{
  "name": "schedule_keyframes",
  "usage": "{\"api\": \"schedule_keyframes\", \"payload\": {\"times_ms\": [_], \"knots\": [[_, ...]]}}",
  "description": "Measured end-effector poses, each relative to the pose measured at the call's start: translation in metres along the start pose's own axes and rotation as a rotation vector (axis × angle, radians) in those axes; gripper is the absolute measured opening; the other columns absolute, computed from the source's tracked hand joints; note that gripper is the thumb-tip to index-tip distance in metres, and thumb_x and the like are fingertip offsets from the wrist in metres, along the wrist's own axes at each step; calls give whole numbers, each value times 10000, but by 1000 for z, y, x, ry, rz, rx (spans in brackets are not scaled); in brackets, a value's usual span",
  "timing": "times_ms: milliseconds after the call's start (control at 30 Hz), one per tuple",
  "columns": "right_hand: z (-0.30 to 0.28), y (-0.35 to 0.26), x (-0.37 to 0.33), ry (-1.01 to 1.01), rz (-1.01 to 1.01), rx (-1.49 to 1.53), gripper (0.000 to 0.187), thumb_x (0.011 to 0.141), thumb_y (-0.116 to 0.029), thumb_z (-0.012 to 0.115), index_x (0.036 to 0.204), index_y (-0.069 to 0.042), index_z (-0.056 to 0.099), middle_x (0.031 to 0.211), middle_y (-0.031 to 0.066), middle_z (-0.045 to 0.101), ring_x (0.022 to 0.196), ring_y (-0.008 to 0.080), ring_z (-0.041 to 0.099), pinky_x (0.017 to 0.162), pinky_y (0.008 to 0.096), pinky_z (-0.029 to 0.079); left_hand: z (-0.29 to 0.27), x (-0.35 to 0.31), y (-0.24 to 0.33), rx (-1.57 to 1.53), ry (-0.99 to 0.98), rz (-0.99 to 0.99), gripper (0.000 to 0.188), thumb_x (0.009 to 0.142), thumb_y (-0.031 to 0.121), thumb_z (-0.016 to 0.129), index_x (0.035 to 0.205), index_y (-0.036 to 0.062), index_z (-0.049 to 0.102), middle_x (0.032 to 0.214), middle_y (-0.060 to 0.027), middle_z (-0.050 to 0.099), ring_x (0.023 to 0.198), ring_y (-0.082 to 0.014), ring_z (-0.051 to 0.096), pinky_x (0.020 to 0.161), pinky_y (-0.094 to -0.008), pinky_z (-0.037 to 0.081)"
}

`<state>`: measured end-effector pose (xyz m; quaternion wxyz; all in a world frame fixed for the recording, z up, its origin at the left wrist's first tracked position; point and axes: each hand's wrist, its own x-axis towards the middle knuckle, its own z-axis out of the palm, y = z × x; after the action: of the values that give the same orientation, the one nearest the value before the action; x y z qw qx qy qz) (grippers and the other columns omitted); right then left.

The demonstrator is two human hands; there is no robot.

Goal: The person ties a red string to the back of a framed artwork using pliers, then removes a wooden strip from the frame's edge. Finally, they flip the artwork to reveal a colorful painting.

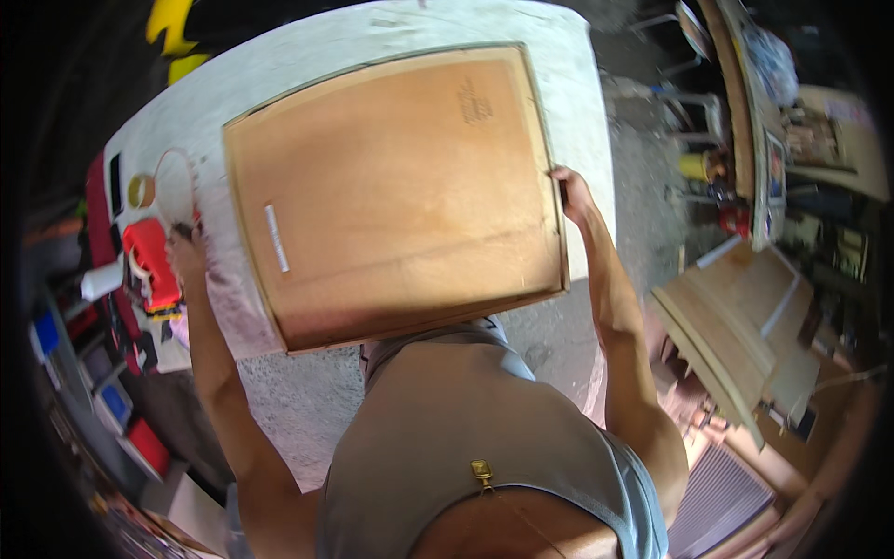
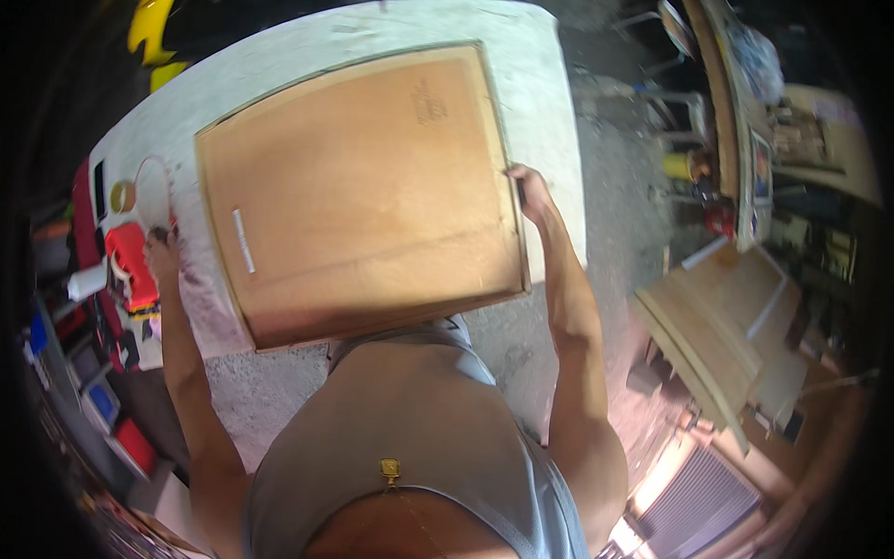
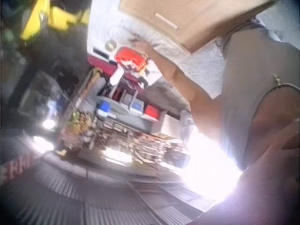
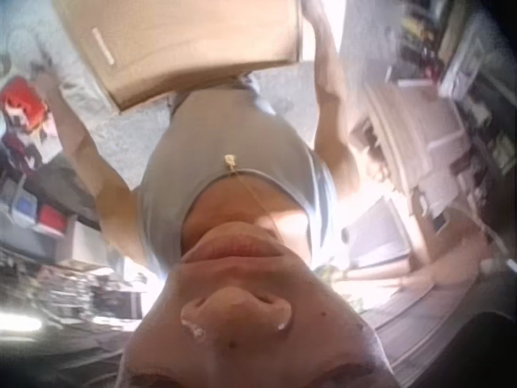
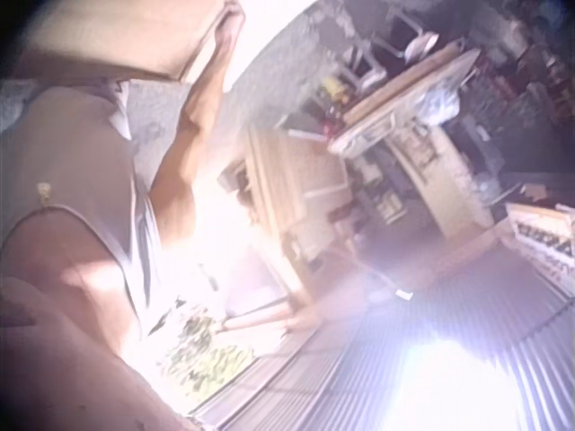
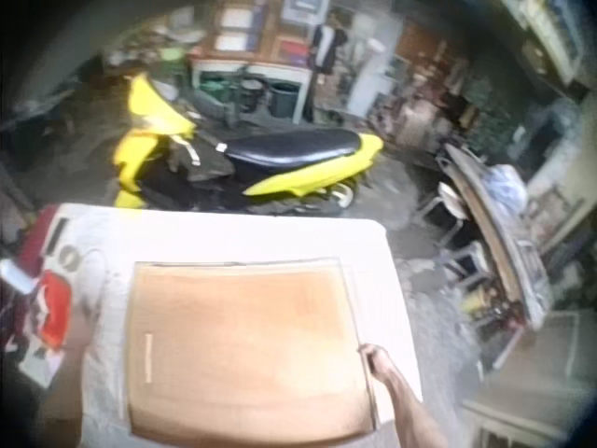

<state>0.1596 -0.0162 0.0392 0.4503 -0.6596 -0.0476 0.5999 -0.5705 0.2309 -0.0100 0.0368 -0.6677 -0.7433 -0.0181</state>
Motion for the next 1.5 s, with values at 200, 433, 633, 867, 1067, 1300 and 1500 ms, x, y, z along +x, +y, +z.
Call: {"api": "schedule_keyframes", "payload": {"times_ms": [200, 433, 633, 867, 1067, 1300, 1500], "knots": [[4, -17, -27, -126, -32, 115, 382, 824, -140, 546, 1158, 44, 561, 1068, 142, 643, 1011, 229, 620, 978, 331, 475, -47, -110, 224, -617, 60, 382, 475, 924, 281, 647, 1297, 6, 541, 1341, -219, 512, 1271, -364, 466, 1094, -449, 348], [9, -10, -11, -391, -114, 315, 378, 846, -63, 574, 1190, 83, 517, 1170, 146, 588, 1040, 229, 593, 997, 344, 454, -173, -247, 472, -860, -334, 1067, 607, 736, 359, 788, 1250, 92, 605, 1341, -144, 502, 1303, -358, 402, 1084, -479, 341], [8, -12, -8, -551, -22, 454, 261, 874, -12, 574, 1121, 56, 519, 1071, 96, 586, 958, 161, 601, 822, 273, 520, -182, -273, 502, -740, -304, 1203, 655, 692, 470, 798, 1242, 153, 635, 1404, -85, 473, 1339, -356, 368, 1108, -526, 311], [7, -23, -9, -725, 33, 501, 233, 908, -6, 519, 1130, 62, 522, 1083, 150, 632, 944, 212, 658, 812, 328, 574, -191, -268, 504, -640, -162, 1308, 600, 699, 548, 763, 1123, 135, 663, 1277, -65, 544, 1193, -342, 458, 1062, -503, 350], [6, -23, -12, -700, -4, 473, 178, 900, 17, 527, 1077, 33, 522, 1037, 127, 622, 914, 203, 661, 799, 301, 579, -190, -261, 518, -559, -103, 1389, 427, 762, 534, 705, 864, 128, 622, 1040, -28, 559, 984, -275, 480, 935, -442, 386], [4, -25, -6, -686, -30, 337, 108, 906, 6, 542, 999, -25, 497, 934, 104, 630, 737, 165, 674, 591, 265, 592, -196, -252, 532, -537, -191, 1452, 347, 758, 432, 732, 803, 110, 610, 950, -26, 560, 945, -281, 486, 902, -430, 388], [4, -23, -1, -672, -104, 351, 69, 912, -22, 549, 950, -47, 497, 838, 83, 618, 709, 168, 673, 572, 265, 588, -198, -243, 543, -530, -242, 1488, 287, 748, 349, 733, 783, 92, 611, 861, -44, 561, 1030, -283, 500, 956, -441, 377]]}}
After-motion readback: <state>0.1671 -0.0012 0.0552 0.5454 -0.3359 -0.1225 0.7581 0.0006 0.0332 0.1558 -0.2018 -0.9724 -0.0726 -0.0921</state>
